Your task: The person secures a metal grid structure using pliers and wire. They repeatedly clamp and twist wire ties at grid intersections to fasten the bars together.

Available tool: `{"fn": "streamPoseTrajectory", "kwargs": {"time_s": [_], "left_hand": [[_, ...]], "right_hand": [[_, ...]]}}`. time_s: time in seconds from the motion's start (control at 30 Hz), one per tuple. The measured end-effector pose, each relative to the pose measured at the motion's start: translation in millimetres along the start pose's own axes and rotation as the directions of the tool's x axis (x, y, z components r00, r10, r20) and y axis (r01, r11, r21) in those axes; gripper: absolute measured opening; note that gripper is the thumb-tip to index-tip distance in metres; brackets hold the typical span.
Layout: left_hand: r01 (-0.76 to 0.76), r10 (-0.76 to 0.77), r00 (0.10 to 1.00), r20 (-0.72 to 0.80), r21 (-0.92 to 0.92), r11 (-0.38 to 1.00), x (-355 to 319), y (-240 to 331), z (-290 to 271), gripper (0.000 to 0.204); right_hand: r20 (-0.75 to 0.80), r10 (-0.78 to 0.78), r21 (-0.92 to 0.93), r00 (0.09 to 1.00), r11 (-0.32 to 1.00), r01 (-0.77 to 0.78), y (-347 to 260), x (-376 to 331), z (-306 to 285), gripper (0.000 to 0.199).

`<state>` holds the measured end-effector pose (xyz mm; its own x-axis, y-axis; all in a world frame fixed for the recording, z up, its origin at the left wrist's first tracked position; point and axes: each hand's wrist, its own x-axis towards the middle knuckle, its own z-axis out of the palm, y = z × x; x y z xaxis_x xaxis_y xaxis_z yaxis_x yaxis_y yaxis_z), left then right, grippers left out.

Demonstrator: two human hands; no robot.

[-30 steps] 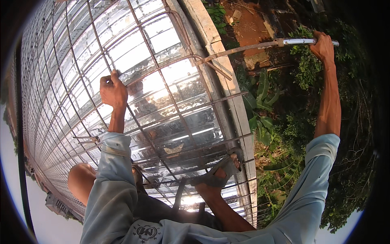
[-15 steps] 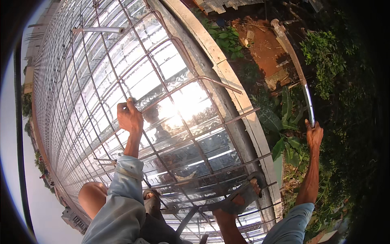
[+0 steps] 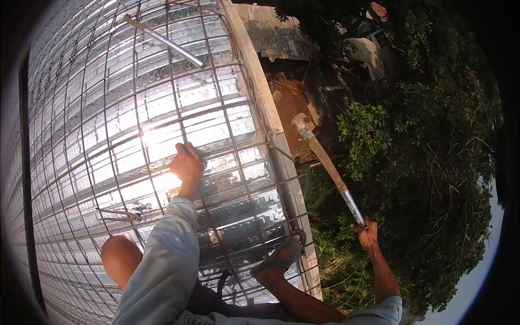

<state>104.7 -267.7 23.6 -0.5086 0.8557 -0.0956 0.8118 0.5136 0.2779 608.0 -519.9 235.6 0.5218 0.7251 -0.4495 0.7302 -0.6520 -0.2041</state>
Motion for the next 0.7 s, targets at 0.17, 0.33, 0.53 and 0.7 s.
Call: {"fn": "streamPoseTrajectory", "kwargs": {"time_s": [0.17, 0.33, 0.53, 0.7], "left_hand": [[-0.051, 0.049, 0.999, -0.017, -0.118, 0.992, 4, -13, -2, 0.025], [-0.022, 0.03, 0.998, 0.056, -0.131, 0.991, 8, -14, -14, 0.025], [-0.028, 0.04, 0.998, 0.057, -0.192, 0.981, 4, -11, -18, 0.033], [-0.014, 0.013, 1.0, -0.011, -0.162, 0.987, 5, -16, -10, 0.03]], "right_hand": [[0.146, -0.038, 0.133, 0.989, 0.991, 0.019, -46, -32, -24, 0.047], [0.237, 0.041, 0.21, 0.971, 0.973, -0.092, -100, -70, -55, 0.043], [0.145, 0.002, 0.15, 0.989, 0.988, -0.024, -84, -41, -58, 0.039], [0.001, -0.298, -0.472, 0.954, 0.841, 0.263, -58, 53, -80, 0.045]]}}
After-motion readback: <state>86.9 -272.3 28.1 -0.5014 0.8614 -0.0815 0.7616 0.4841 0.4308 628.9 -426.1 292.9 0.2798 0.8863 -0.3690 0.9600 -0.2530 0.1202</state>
